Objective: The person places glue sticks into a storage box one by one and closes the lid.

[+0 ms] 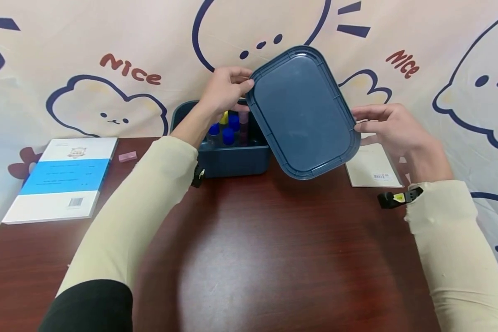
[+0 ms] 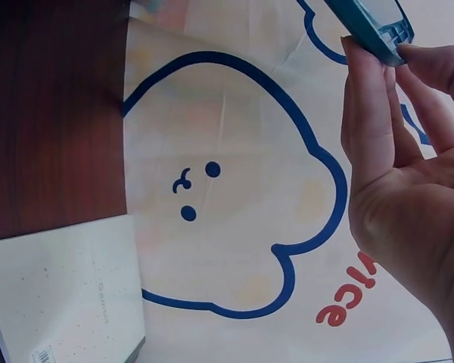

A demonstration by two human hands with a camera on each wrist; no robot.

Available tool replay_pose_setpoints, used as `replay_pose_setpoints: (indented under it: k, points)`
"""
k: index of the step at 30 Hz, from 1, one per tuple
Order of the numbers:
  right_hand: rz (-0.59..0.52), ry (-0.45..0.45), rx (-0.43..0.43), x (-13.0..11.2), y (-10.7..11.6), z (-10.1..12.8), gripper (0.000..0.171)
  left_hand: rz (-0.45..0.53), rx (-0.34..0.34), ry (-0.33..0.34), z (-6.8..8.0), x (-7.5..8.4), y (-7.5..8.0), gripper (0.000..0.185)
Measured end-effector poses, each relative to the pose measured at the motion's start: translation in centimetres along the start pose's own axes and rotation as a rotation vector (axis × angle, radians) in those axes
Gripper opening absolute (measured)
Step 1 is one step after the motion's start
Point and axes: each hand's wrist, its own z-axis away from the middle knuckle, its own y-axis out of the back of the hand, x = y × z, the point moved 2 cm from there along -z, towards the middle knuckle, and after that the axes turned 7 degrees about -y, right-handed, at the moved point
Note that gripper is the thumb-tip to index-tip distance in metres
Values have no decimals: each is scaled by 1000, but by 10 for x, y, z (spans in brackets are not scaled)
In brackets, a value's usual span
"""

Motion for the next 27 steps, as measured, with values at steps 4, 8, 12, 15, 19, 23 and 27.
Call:
replay_pose_setpoints:
  k: [4, 8, 12, 15, 19, 23, 27]
  points:
    - [-23, 20, 5, -4, 1, 0, 42, 13, 24, -18, -1, 4, 2, 33]
    - [-269, 71, -49, -4, 2, 1, 40, 48, 42, -43, -1, 8, 4, 31]
    - [-498, 64, -112, 2, 3, 3, 35, 138, 77, -60, -2, 9, 6, 29]
    - [-581, 41, -166, 8, 1, 3, 32, 213, 105, -78, -3, 10, 9, 28]
    - [-696, 58, -284, 12, -2, 2, 32, 269, 126, -90, -3, 11, 11, 27]
    - [-815, 96, -372, 12, -4, 1, 34, 292, 147, -89, -3, 13, 11, 27]
    - [-879, 135, -381, 9, -7, 0, 32, 286, 169, -103, -2, 13, 10, 27]
